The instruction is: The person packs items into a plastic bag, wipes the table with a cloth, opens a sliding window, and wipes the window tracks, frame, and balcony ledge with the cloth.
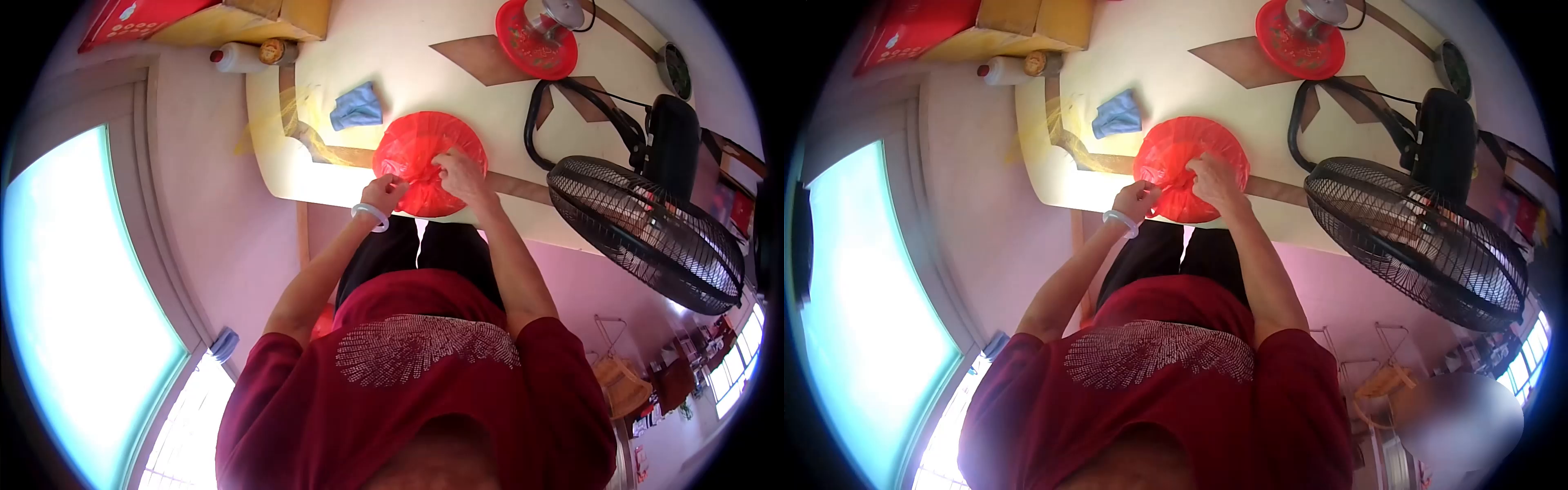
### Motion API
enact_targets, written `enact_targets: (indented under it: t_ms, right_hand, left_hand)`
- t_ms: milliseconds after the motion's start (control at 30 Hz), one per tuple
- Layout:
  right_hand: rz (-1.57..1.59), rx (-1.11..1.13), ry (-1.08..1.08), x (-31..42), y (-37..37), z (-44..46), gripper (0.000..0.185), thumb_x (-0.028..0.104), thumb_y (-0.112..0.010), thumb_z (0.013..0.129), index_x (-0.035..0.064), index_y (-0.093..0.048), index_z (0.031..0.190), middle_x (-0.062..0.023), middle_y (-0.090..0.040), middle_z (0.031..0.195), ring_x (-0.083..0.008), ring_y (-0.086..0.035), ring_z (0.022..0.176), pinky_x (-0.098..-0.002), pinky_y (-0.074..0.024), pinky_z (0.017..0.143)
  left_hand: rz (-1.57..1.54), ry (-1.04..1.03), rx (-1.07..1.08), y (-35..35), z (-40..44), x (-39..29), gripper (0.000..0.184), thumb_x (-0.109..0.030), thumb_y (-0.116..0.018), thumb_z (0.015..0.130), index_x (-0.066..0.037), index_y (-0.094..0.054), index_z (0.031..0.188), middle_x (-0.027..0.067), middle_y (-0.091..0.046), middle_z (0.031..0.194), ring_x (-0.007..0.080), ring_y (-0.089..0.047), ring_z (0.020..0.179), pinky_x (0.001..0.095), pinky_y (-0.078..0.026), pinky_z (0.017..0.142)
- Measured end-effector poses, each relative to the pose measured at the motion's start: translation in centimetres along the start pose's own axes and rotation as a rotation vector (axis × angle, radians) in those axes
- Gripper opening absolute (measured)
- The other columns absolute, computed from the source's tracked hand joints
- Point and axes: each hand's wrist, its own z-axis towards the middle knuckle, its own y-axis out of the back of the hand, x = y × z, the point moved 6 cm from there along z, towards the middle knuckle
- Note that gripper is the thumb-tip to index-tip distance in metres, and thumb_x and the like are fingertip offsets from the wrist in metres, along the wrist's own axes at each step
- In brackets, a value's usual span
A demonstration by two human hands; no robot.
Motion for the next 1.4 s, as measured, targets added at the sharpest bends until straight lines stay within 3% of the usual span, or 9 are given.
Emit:
enact_targets:
  t_ms: [233, 467, 567, 700, 733, 867, 900, 1167, 1400]
  right_hand:
    - [-0.101, -0.022, -0.045, -0.1, -2.4, -1.0, 0.031, -0.006, -0.052, 0.064, 0.0043, -0.054, 0.093, -0.0164, -0.050, 0.091, -0.0345, -0.056, 0.081, -0.0400, -0.0483, 0.069]
    - [-0.178, 0.000, -0.095, -0.5, -1.1, -2.2, 0.040, -0.005, -0.054, 0.068, 0.0083, -0.053, 0.105, -0.0163, -0.047, 0.098, -0.0338, -0.057, 0.082, -0.0378, -0.0495, 0.068]
    - [-0.169, -0.023, 0.057, -0.1, -1.4, -1.7, 0.042, -0.003, -0.056, 0.069, 0.0109, -0.052, 0.109, -0.0153, -0.045, 0.098, -0.0336, -0.056, 0.082, -0.0385, -0.0492, 0.067]
    - [-0.259, 0.029, 0.162, -0.5, -2.8, -0.5, 0.037, 0.001, -0.056, 0.072, 0.0111, -0.053, 0.107, -0.0136, -0.046, 0.095, -0.0322, -0.056, 0.078, -0.0396, -0.0490, 0.065]
    - [-0.233, 0.012, 0.166, -0.9, -2.9, -0.1, 0.031, 0.003, -0.057, 0.072, 0.0098, -0.054, 0.102, -0.0133, -0.046, 0.092, -0.0319, -0.056, 0.077, -0.0397, -0.0486, 0.064]
    - [-0.200, 0.069, 0.194, -0.6, -2.1, -0.8, 0.011, 0.009, -0.057, 0.075, 0.0055, -0.053, 0.084, -0.0102, -0.048, 0.079, -0.0293, -0.057, 0.071, -0.0388, -0.0487, 0.062]
    - [-0.209, 0.107, 0.214, 0.1, -1.7, -1.0, 0.010, 0.011, -0.057, 0.076, 0.0046, -0.051, 0.081, -0.0090, -0.049, 0.075, -0.0284, -0.057, 0.070, -0.0382, -0.0493, 0.062]
    - [0.303, 0.008, 0.207, 2.7, -0.8, -4.7, 0.019, 0.011, -0.066, 0.072, 0.0014, -0.050, 0.068, -0.0112, -0.049, 0.069, -0.0282, -0.053, 0.061, -0.0361, -0.0435, 0.054]
    - [0.330, -0.060, 0.207, 2.8, 1.8, -4.1, 0.020, 0.012, -0.065, 0.073, 0.0015, -0.048, 0.070, -0.0113, -0.050, 0.070, -0.0295, -0.054, 0.064, -0.0383, -0.0437, 0.056]
  left_hand:
    - [-0.006, -0.051, 0.003, -1.6, 1.9, -0.7, 0.039, -0.040, -0.052, 0.082, -0.003, -0.060, 0.093, 0.0170, -0.063, 0.084, 0.0288, -0.061, 0.081, 0.0359, -0.047, 0.071]
    - [0.078, -0.161, -0.129, -1.5, 0.3, -1.4, 0.025, -0.022, -0.045, 0.083, 0.001, -0.053, 0.078, 0.0222, -0.057, 0.077, 0.0327, -0.058, 0.075, 0.0406, -0.045, 0.066]
    - [-0.162, -0.317, -0.106, 0.0, -3.1, -4.1, 0.025, -0.021, -0.039, 0.087, 0.000, -0.049, 0.079, 0.0101, -0.053, 0.066, 0.0210, -0.053, 0.060, 0.0336, -0.043, 0.058]
    - [-0.173, -0.409, -0.179, 0.6, -5.4, -4.5, 0.016, -0.013, -0.042, 0.085, 0.000, -0.049, 0.080, 0.0156, -0.051, 0.066, 0.0257, -0.052, 0.059, 0.0346, -0.043, 0.057]
    - [-0.252, -0.367, -0.182, 0.8, -5.7, -4.2, 0.023, -0.017, -0.035, 0.091, 0.000, -0.048, 0.082, 0.0078, -0.049, 0.063, 0.0120, -0.047, 0.053, 0.0258, -0.040, 0.050]
    - [-0.243, -0.131, -0.247, 1.4, -8.6, -3.2, 0.022, -0.015, -0.033, 0.091, -0.003, -0.050, 0.084, 0.0086, -0.052, 0.069, 0.0137, -0.050, 0.053, 0.0282, -0.043, 0.049]
    - [-0.073, -0.238, -0.224, -0.3, -7.9, -0.7, 0.019, -0.021, -0.048, 0.087, -0.002, -0.052, 0.087, 0.0123, -0.054, 0.070, 0.0262, -0.054, 0.056, 0.0356, -0.044, 0.053]
    - [0.196, -0.216, -0.353, -3.1, -3.8, -1.1, 0.040, -0.010, -0.057, 0.074, -0.010, -0.043, 0.111, 0.0162, -0.056, 0.093, 0.0375, -0.056, 0.083, 0.0448, -0.047, 0.067]
    - [0.215, -0.369, -0.395, -0.2, -5.2, -1.1, 0.022, -0.012, -0.063, 0.071, -0.010, -0.055, 0.091, 0.0124, -0.057, 0.078, 0.0327, -0.057, 0.072, 0.0408, -0.047, 0.060]
